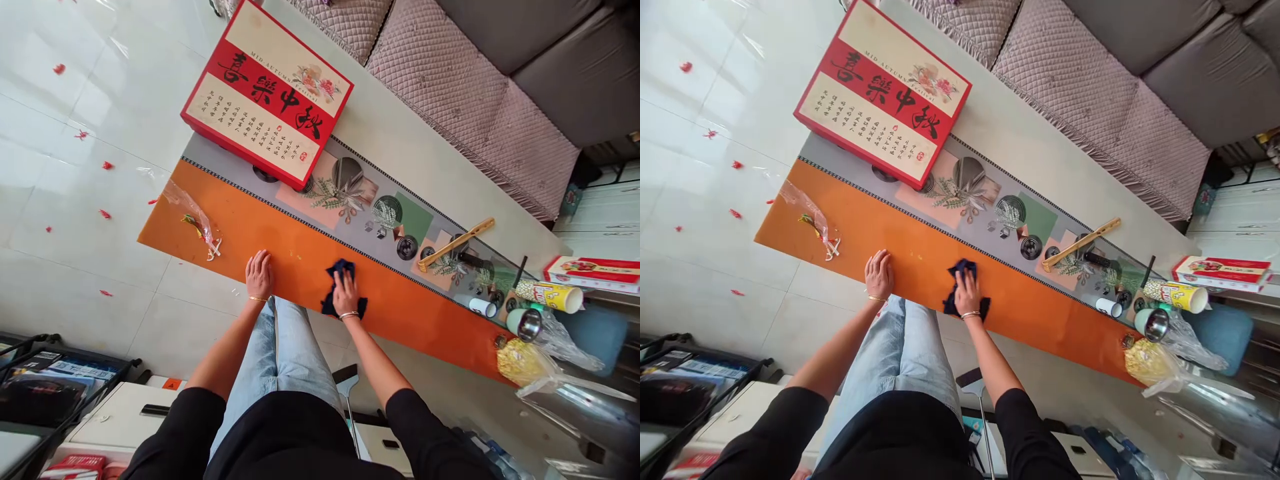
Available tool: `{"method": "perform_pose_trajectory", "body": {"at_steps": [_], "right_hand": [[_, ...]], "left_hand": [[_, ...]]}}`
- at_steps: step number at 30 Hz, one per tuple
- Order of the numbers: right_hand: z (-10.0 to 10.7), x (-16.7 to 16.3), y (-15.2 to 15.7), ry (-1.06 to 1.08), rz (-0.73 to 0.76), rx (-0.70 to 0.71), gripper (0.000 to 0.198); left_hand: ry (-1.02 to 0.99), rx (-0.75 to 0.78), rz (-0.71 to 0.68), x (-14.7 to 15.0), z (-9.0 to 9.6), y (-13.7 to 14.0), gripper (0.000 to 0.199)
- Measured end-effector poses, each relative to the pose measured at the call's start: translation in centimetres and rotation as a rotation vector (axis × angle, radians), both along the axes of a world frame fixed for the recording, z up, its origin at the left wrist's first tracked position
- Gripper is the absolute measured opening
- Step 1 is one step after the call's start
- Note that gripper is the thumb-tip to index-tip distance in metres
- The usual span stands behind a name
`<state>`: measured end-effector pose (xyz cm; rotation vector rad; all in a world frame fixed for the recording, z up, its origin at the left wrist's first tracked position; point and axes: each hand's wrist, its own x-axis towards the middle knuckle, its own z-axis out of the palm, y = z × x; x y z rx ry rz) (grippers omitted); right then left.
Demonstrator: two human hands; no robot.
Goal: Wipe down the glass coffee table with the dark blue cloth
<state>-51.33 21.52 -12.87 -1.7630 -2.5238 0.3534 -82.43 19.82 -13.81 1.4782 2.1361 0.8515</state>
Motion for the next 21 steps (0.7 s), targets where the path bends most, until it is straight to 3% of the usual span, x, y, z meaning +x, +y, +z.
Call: {"method": "perform_pose_trajectory", "body": {"at_steps": [3, 5, 7, 12, 16, 18, 21], "right_hand": [[-0.3, 2.6, 1.3, -0.087, -0.270, 0.030, 0.057], [-0.1, 1.3, 3.1, -0.131, -0.358, 0.017, 0.059], [0.2, -2.1, 5.5, -0.141, -0.348, -0.008, 0.060], [0.9, -15.2, 11.7, -0.006, 0.015, -0.074, 0.061], [1.3, -25.3, 14.5, 0.119, 0.290, -0.058, 0.057], [1.5, -28.1, 15.2, 0.145, 0.344, -0.055, 0.056], [1.8, -28.7, 15.2, 0.167, 0.376, -0.065, 0.057]], "left_hand": [[0.097, 0.021, -0.010, 0.3, -0.4, 0.1, 0.041], [0.148, 0.043, -0.010, 0.5, -0.4, 0.0, 0.042], [0.170, 0.057, -0.012, 0.6, -0.4, -0.1, 0.042], [0.172, 0.106, -0.022, 0.6, -0.6, -0.4, 0.045], [0.130, 0.141, -0.005, 0.3, -1.6, -1.1, 0.056], [0.120, 0.130, 0.015, 0.2, -2.1, -1.4, 0.057], [0.139, 0.096, 0.017, 0.1, -2.6, -1.6, 0.056]]}}
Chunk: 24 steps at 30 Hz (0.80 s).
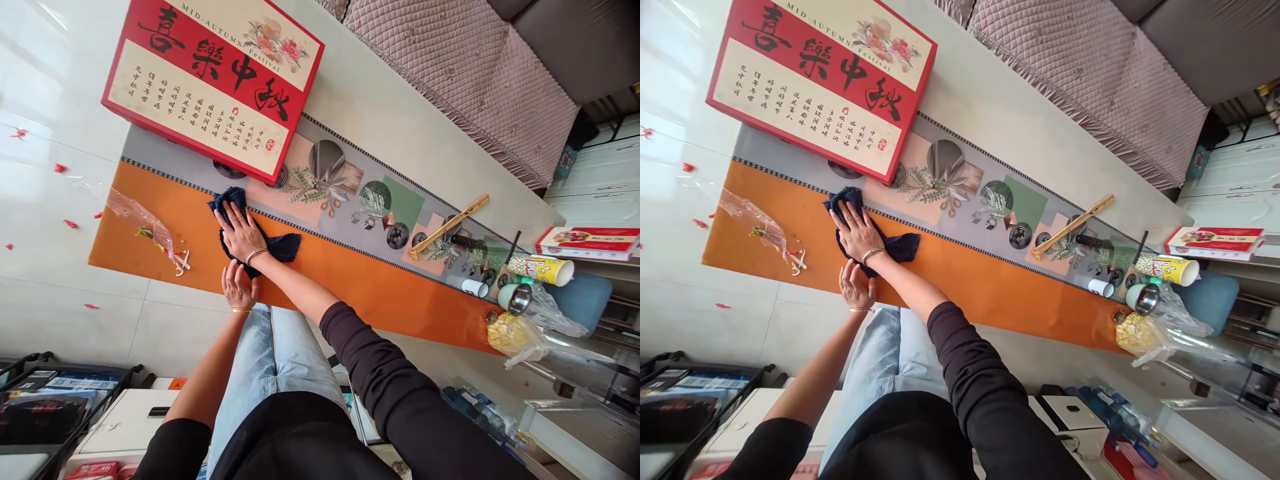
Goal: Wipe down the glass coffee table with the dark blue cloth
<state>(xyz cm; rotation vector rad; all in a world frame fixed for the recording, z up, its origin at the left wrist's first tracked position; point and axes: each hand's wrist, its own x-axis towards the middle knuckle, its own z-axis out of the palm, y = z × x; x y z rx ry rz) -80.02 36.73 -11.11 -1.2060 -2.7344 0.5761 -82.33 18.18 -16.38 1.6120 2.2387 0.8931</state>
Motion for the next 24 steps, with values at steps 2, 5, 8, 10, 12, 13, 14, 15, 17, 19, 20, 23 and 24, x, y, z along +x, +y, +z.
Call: {"method": "perform_pose_trajectory", "body": {"at_steps": [2, 5, 8, 10, 12, 13, 14, 15, 17, 19, 20, 23, 24], "right_hand": [[0.2, 1.9, -0.7, 0.013, 0.014, -0.015, 0.058], [0.0, 7.5, -2.9, 0.006, -0.013, -0.036, 0.060], [-0.6, 15.7, -6.1, -0.070, -0.166, -0.008, 0.057], [-1.0, 21.6, -8.5, -0.139, -0.298, 0.019, 0.054], [-1.2, 26.8, -10.8, -0.195, -0.411, 0.055, 0.052], [-1.3, 28.7, -11.7, -0.210, -0.439, 0.068, 0.052], [-1.3, 30.1, -12.3, -0.221, -0.460, 0.075, 0.051], [-1.4, 30.9, -12.6, -0.227, -0.474, 0.077, 0.052], [-1.4, 30.5, -12.3, -0.227, -0.488, 0.063, 0.054], [-1.4, 28.0, -10.7, -0.206, -0.477, 0.039, 0.056], [-1.3, 26.2, -9.6, -0.188, -0.454, 0.024, 0.056], [-1.1, 20.3, -6.1, -0.119, -0.329, -0.032, 0.057], [-0.9, 18.6, -5.2, -0.100, -0.286, -0.052, 0.057]], "left_hand": [[0.009, -0.023, -0.006, 0.0, 0.1, 0.1, 0.056], [-0.008, -0.063, -0.020, 0.0, 0.5, 0.4, 0.056], [-0.033, -0.091, -0.034, 0.1, 1.1, 0.7, 0.055], [-0.029, -0.090, -0.041, 0.2, 1.4, 0.9, 0.055], [-0.015, -0.084, -0.045, 0.3, 1.5, 1.0, 0.055], [-0.011, -0.087, -0.045, 0.3, 1.6, 1.0, 0.054], [-0.012, -0.095, -0.046, 0.3, 1.6, 1.0, 0.054], [-0.018, -0.106, -0.046, 0.3, 1.6, 1.0, 0.054], [-0.042, -0.134, -0.047, 0.3, 1.6, 1.0, 0.054], [-0.055, -0.155, -0.049, 0.3, 1.6, 1.0, 0.053], [-0.052, -0.160, -0.048, 0.3, 1.6, 1.0, 0.053], [-0.023, -0.153, -0.045, 0.3, 1.7, 1.0, 0.052], [-0.017, -0.148, -0.045, 0.3, 1.7, 1.0, 0.052]]}}
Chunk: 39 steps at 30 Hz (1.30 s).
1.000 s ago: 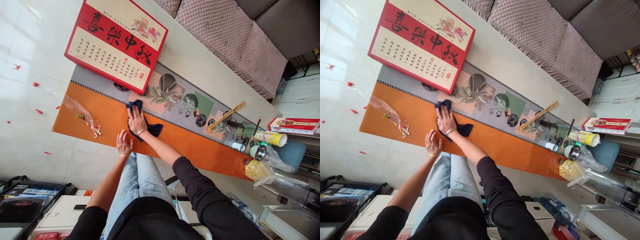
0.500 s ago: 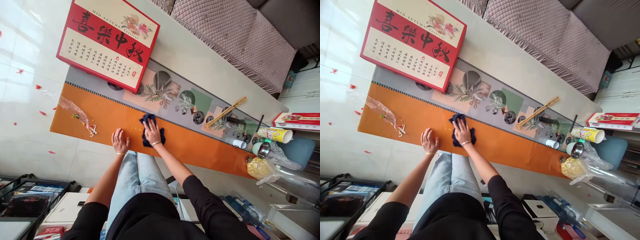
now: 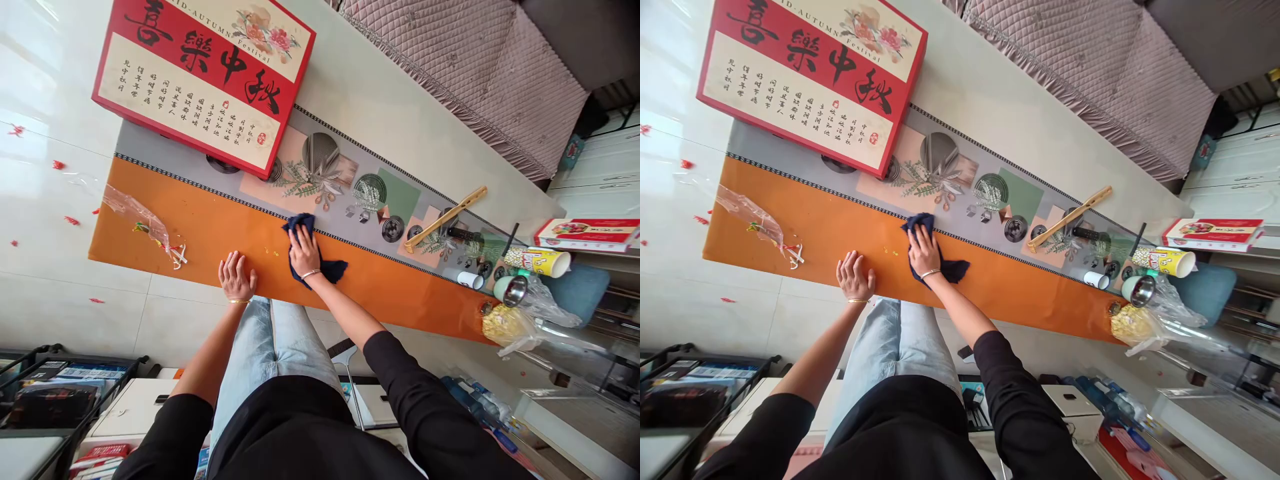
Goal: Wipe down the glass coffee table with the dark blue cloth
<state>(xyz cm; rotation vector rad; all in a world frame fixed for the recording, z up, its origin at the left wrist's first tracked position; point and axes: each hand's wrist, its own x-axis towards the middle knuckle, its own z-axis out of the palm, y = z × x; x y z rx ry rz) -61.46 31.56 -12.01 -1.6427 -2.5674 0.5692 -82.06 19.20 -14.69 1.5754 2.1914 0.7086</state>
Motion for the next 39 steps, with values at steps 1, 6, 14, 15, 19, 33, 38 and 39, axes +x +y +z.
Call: {"method": "perform_pose_trajectory", "body": {"at_steps": [1, 6, 14, 15, 19, 33, 38, 39], "right_hand": [[0.2, -1.4, 0.8, 0.019, 0.031, -0.013, 0.058], [1.0, -1.1, 0.7, 0.036, 0.068, -0.002, 0.055], [1.4, 7.5, -5.9, -0.084, -0.077, -0.016, 0.052], [1.2, 6.8, -5.3, -0.082, -0.064, -0.010, 0.053], [0.4, 2.2, -0.8, -0.041, 0.002, 0.025, 0.055], [0.6, 3.3, -0.9, -0.084, 0.005, 0.035, 0.059], [1.2, 4.3, -1.6, -0.082, 0.002, 0.007, 0.060], [1.5, 5.1, -2.5, -0.092, -0.004, -0.004, 0.060]], "left_hand": [[0.004, 0.004, -0.001, 0.0, 0.0, 0.0, 0.051], [0.028, -0.002, -0.001, 0.0, 0.1, 0.2, 0.050], [0.057, 0.010, -0.019, 0.1, 0.3, 0.2, 0.050], [0.047, 0.007, -0.016, 0.1, 0.3, 0.2, 0.051], [-0.019, -0.025, 0.008, 0.1, 0.1, 0.3, 0.051], [-0.006, -0.013, 0.009, 0.1, 0.1, 0.2, 0.049], [-0.020, -0.022, 0.004, 0.0, 0.2, 0.3, 0.049], [-0.030, -0.023, 0.001, 0.0, 0.2, 0.2, 0.050]]}}
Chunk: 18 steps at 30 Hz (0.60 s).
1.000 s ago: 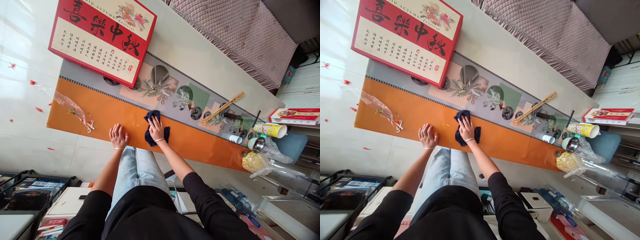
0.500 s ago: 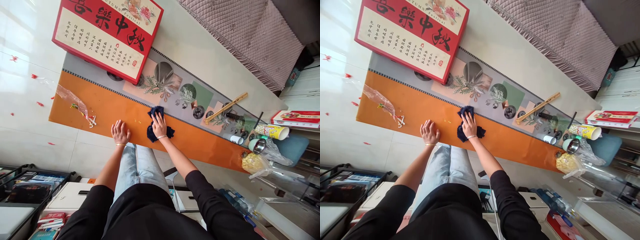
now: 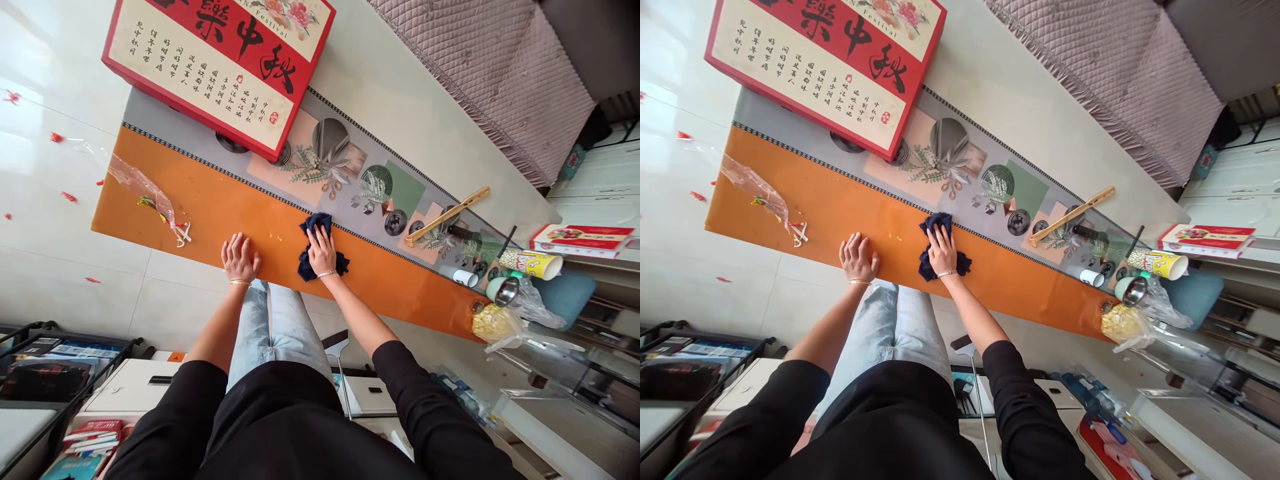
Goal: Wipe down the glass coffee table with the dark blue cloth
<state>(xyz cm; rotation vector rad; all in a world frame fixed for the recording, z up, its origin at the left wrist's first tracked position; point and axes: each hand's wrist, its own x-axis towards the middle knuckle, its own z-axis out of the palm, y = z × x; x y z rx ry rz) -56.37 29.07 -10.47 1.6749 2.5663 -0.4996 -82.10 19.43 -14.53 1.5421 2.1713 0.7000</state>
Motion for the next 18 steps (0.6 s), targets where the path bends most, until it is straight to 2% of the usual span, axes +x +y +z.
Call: {"method": "perform_pose_trajectory", "body": {"at_steps": [2, 4, 10, 12, 16, 18], "right_hand": [[0.5, 1.2, -1.3, -0.019, -0.004, -0.026, 0.060], [0.5, 1.1, -1.3, -0.025, 0.002, -0.042, 0.060], [-0.6, -2.2, 2.5, 0.015, -0.006, 0.006, 0.061], [-0.4, -1.1, 1.6, 0.013, 0.010, 0.004, 0.061], [0.7, 3.5, -2.6, -0.037, 0.034, -0.032, 0.057], [0.8, 4.5, -3.5, -0.059, 0.032, -0.034, 0.055]], "left_hand": [[-0.018, -0.001, -0.004, 0.0, -0.1, -0.1, 0.050], [-0.024, 0.003, -0.005, 0.0, -0.2, -0.1, 0.051], [-0.013, 0.012, 0.006, 0.1, 0.0, 0.1, 0.049], [-0.009, 0.011, 0.008, 0.1, 0.1, 0.1, 0.048], [-0.025, 0.015, 0.001, 0.1, 0.0, 0.1, 0.049], [-0.031, 0.021, -0.004, 0.1, -0.1, -0.1, 0.050]]}}
